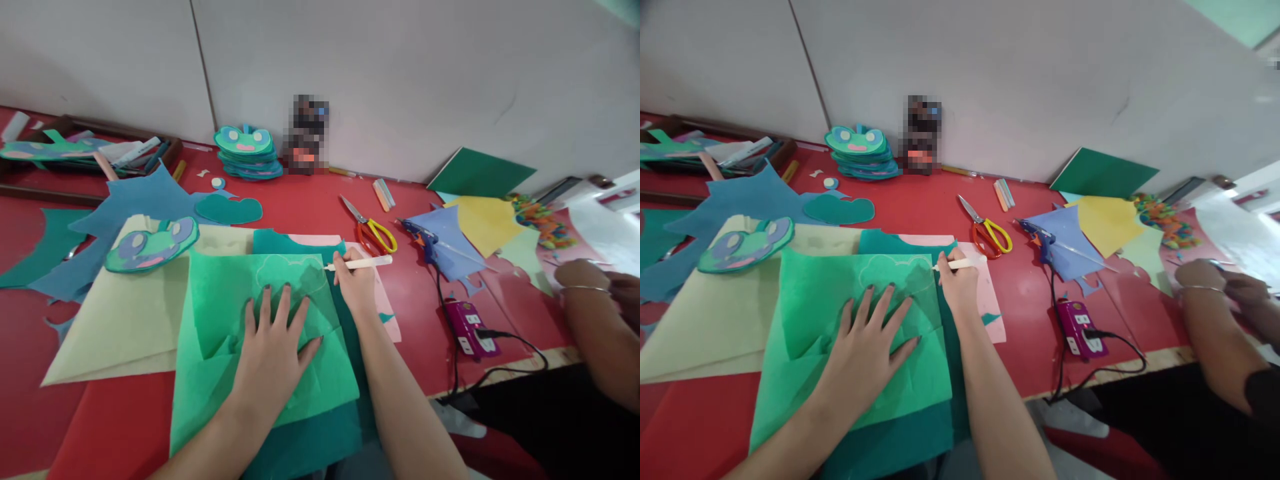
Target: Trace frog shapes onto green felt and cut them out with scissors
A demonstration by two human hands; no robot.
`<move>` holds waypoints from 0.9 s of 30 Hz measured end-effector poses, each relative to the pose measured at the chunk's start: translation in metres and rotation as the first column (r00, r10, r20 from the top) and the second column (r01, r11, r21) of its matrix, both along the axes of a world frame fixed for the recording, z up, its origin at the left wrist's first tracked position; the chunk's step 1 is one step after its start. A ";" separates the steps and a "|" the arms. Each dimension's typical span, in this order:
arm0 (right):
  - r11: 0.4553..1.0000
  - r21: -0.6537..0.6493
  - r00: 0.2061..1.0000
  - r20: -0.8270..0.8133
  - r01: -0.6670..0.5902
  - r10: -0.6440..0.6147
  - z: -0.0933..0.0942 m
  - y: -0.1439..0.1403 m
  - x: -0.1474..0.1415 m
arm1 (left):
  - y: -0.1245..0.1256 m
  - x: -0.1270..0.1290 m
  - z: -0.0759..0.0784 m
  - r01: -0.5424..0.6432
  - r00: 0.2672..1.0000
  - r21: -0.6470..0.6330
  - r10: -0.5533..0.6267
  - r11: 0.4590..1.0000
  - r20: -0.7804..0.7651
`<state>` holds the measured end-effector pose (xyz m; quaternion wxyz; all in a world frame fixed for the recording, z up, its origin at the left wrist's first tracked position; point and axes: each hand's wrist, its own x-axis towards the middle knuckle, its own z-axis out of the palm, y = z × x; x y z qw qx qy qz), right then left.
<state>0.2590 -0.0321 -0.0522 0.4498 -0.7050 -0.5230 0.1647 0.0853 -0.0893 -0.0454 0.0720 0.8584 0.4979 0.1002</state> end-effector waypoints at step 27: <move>0.997 0.041 0.997 -0.038 -0.063 0.064 0.002 0.000 -0.002 | -0.001 -0.001 0.001 0.003 1.000 -0.002 -0.003 1.000 -0.013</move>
